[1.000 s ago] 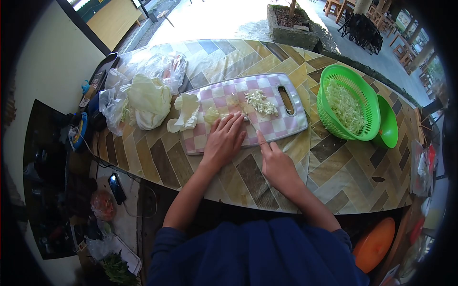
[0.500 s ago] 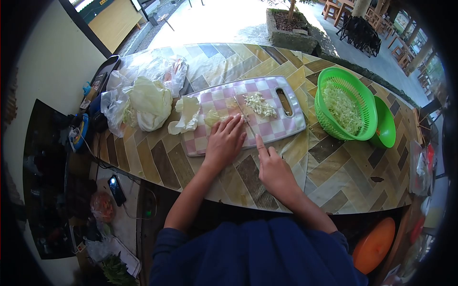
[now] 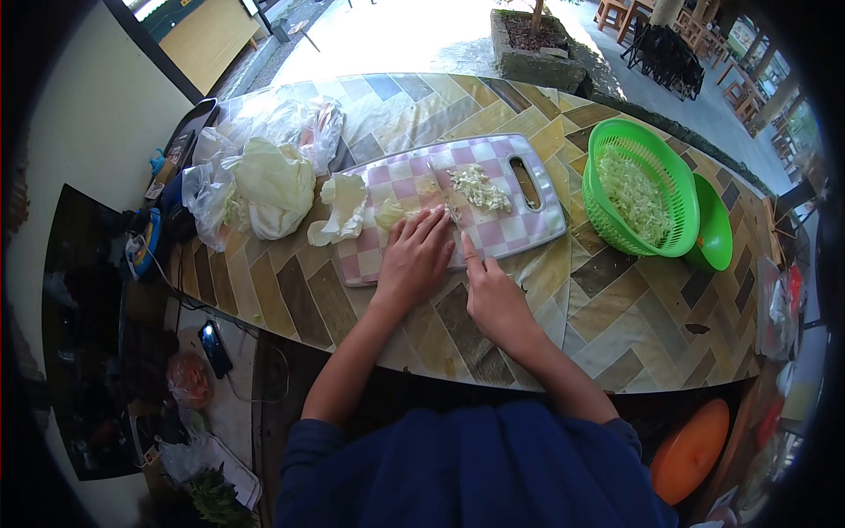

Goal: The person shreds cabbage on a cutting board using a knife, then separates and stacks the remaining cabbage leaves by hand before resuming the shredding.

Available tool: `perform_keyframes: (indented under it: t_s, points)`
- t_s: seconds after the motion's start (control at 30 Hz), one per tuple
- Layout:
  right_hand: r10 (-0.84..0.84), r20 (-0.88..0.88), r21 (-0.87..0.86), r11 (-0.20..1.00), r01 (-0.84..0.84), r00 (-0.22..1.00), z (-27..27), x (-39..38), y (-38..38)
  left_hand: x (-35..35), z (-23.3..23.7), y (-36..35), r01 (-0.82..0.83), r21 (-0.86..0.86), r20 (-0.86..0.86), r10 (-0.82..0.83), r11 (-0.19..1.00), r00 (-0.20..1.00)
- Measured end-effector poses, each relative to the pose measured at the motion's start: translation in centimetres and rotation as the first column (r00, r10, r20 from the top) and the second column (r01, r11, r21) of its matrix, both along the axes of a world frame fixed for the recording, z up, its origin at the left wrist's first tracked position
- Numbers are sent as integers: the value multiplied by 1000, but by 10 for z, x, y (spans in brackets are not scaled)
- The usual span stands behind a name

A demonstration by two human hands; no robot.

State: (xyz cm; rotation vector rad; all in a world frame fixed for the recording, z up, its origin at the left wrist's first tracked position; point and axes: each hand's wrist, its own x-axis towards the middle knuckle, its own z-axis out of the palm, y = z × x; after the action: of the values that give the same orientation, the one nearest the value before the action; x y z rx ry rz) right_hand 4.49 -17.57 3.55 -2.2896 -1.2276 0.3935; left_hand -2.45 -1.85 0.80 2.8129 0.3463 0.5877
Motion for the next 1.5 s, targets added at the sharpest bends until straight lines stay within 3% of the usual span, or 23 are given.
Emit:
perform_keyframes:
  t_s: [0.13,0.47,0.87,1.27,1.5]
  points:
    - [25,20,-30,999,-24,999,4,3,-11,0,1,-1,-23,-73,11,24,997,1000]
    - [37,14,38,999,-37,999,13,3,-19,0,-4,2,-3,-21,15,3,1000,1000]
    - [90,128,-113,991,-76,988,23,2,-20,-1,-2,2,0,-32,2,0,999,1000]
    - [77,131,-28,997,-74,988,-4,14,2,0,3,0,0,-94,34,3,996,999]
    - [26,8,58,998,-26,1000,3,10,-23,-2,0,1,5,-112,30,-1,994,1000]
